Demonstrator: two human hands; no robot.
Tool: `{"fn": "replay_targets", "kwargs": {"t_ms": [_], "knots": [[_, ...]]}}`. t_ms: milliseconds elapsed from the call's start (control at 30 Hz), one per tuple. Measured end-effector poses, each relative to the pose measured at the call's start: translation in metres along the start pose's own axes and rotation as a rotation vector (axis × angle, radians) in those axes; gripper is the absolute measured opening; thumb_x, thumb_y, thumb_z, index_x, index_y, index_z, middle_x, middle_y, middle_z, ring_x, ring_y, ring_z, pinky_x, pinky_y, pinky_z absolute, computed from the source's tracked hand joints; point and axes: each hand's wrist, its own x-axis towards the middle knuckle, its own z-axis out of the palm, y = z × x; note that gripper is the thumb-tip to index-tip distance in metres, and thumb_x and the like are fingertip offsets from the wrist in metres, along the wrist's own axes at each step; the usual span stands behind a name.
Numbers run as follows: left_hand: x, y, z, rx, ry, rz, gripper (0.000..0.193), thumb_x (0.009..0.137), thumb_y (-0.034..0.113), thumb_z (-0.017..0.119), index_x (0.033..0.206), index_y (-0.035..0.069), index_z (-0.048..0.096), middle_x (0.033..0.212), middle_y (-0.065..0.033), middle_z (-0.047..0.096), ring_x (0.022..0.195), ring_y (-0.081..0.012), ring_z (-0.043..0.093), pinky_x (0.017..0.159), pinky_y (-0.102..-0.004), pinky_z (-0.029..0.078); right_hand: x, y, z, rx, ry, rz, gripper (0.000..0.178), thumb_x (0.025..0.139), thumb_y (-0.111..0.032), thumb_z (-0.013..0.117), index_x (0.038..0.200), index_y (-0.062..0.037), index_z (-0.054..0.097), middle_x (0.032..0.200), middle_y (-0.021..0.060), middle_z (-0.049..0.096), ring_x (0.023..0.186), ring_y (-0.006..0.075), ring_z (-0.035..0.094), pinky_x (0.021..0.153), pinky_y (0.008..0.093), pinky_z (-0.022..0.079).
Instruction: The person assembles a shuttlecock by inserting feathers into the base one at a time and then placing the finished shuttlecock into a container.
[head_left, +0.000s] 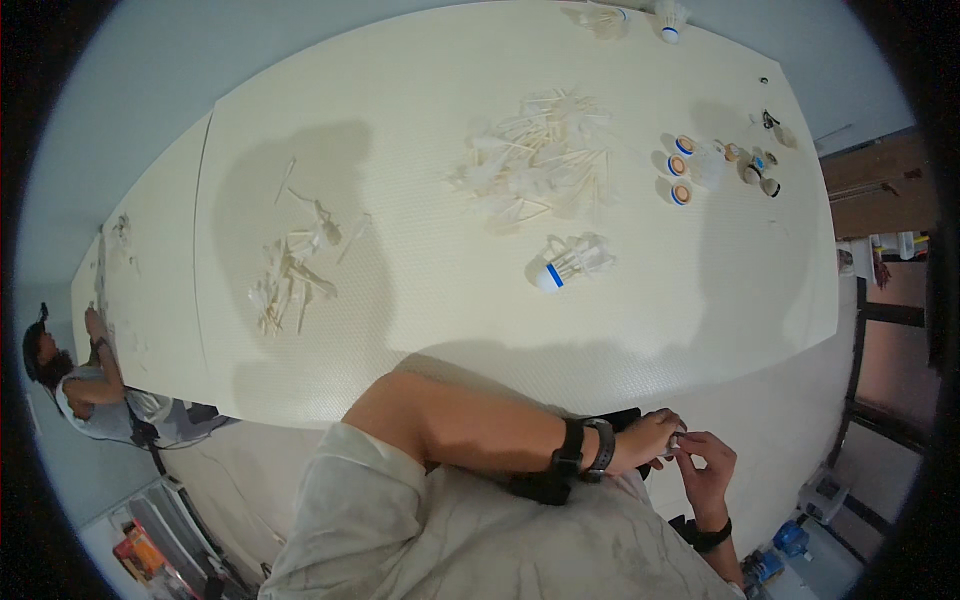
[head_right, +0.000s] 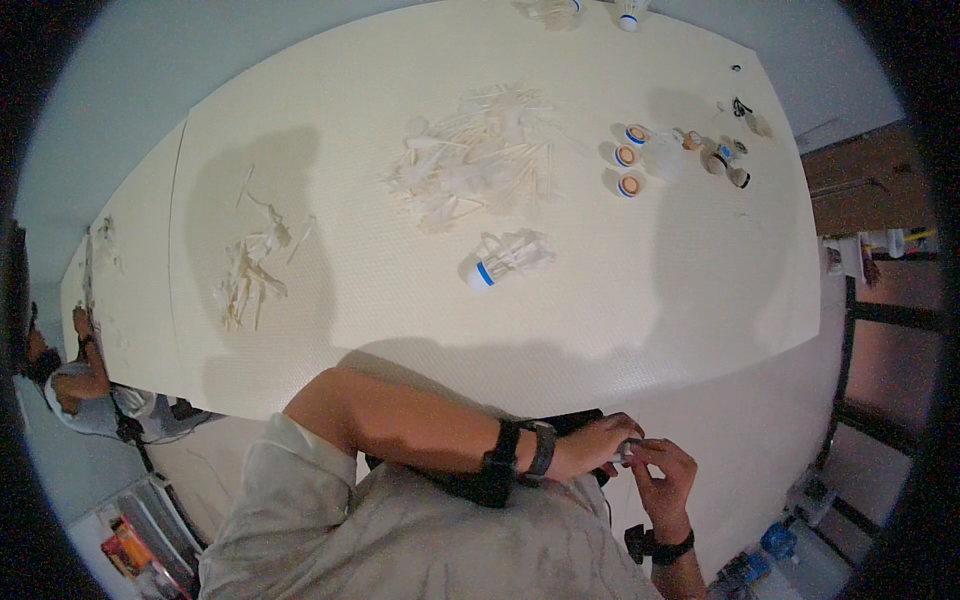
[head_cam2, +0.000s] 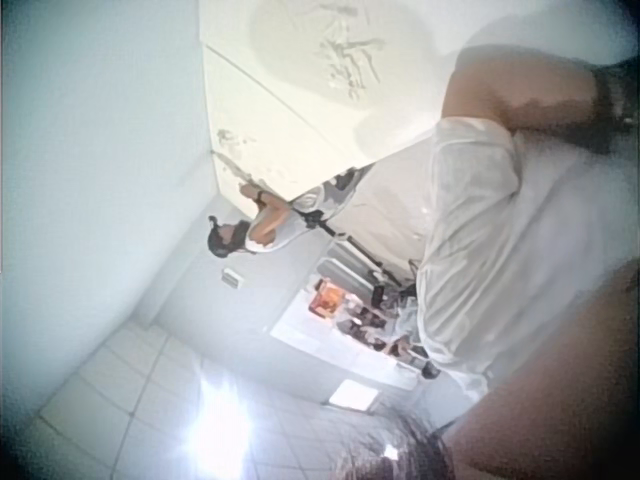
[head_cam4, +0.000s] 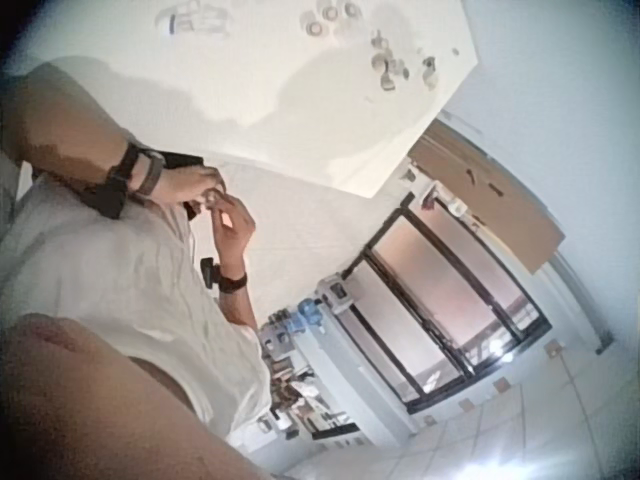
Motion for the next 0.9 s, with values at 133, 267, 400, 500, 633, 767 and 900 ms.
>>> {"fn": "replay_targets", "kwargs": {"t_ms": [133, 267, 400, 500, 633, 767, 900], "knots": [[-0.011, 0.025, 0.002, -0.022, 0.032, -0.145, 0.031, 0.107, 0.014, 0.039, 0.132, 0.001, 0.052, 0.128, -0.0119, 0.052, 0.106, -0.0221, 0.060, 0.081, -0.0346, 0.062, -0.001, 0.003, 0.001, -0.018, 0.018, -0.017, 0.022, 0.075, 0.009, 0.080, 0.089, -0.0041, 0.070, 0.090, 0.0145, 0.075, 0.081, 0.0278, 0.074, 0.070, 0.0345, 0.058], [-0.007, 0.015, -0.001, 0.001, 0.026, -0.104, 0.032, 0.108, 0.013, 0.037, 0.131, -0.001, 0.054, 0.125, -0.0133, 0.053, 0.094, -0.0211, 0.063, 0.074, -0.0316, 0.060, -0.003, 0.009, -0.002, 0.028, -0.001, 0.040, 0.021, 0.075, 0.009, 0.080, 0.088, -0.0042, 0.071, 0.088, 0.0134, 0.075, 0.081, 0.0259, 0.072, 0.069, 0.0335, 0.058], [-0.010, 0.021, -0.001, 0.021, 0.001, -0.115, 0.034, 0.109, 0.017, 0.035, 0.129, -0.001, 0.055, 0.124, -0.0140, 0.053, 0.090, -0.0198, 0.064, 0.069, -0.0299, 0.059, -0.001, 0.006, -0.002, 0.048, -0.017, -0.002, 0.020, 0.075, 0.009, 0.081, 0.087, -0.0034, 0.071, 0.089, 0.0113, 0.070, 0.079, 0.0223, 0.069, 0.067, 0.0312, 0.057], [-0.011, 0.023, -0.001, -0.030, 0.006, -0.150, 0.035, 0.109, 0.019, 0.035, 0.130, -0.002, 0.054, 0.125, -0.0140, 0.053, 0.092, -0.0209, 0.064, 0.070, -0.0309, 0.059, -0.004, 0.005, -0.002, 0.038, 0.021, 0.027, 0.020, 0.076, 0.007, 0.081, 0.090, -0.0030, 0.072, 0.095, 0.0094, 0.064, 0.078, 0.0176, 0.064, 0.064, 0.0281, 0.055], [-0.010, 0.018, 0.002, 0.021, 0.025, -0.090, 0.036, 0.110, 0.021, 0.035, 0.132, -0.001, 0.053, 0.124, -0.0135, 0.054, 0.093, -0.0216, 0.063, 0.071, -0.0315, 0.059, -0.011, 0.024, -0.001, 0.088, 0.002, 0.006, 0.026, 0.075, -0.003, 0.087, 0.098, -0.0045, 0.075, 0.103, 0.0086, 0.060, 0.080, 0.0142, 0.061, 0.060, 0.0261, 0.052], [-0.008, 0.020, 0.001, -0.106, 0.078, -0.165, 0.051, 0.110, 0.043, 0.031, 0.138, 0.003, 0.044, 0.124, -0.0142, 0.052, 0.091, -0.0193, 0.061, 0.070, -0.0332, 0.055, -0.001, 0.000, 0.009, 0.243, 0.067, 0.249, 0.044, 0.073, -0.014, 0.091, 0.113, -0.0065, 0.073, 0.110, 0.0098, 0.063, 0.082, 0.0151, 0.062, 0.059, 0.0260, 0.051], [-0.002, 0.012, 0.001, -0.112, 0.110, -0.176, 0.069, 0.104, 0.065, 0.028, 0.136, 0.005, 0.040, 0.114, -0.0092, 0.055, 0.091, -0.0173, 0.056, 0.071, -0.0339, 0.052, -0.008, 0.013, 0.010, 0.057, -0.085, 0.213, 0.050, 0.077, -0.019, 0.088, 0.123, -0.0073, 0.070, 0.104, 0.0104, 0.071, 0.078, 0.0154, 0.063, 0.059, 0.0267, 0.050]]}}
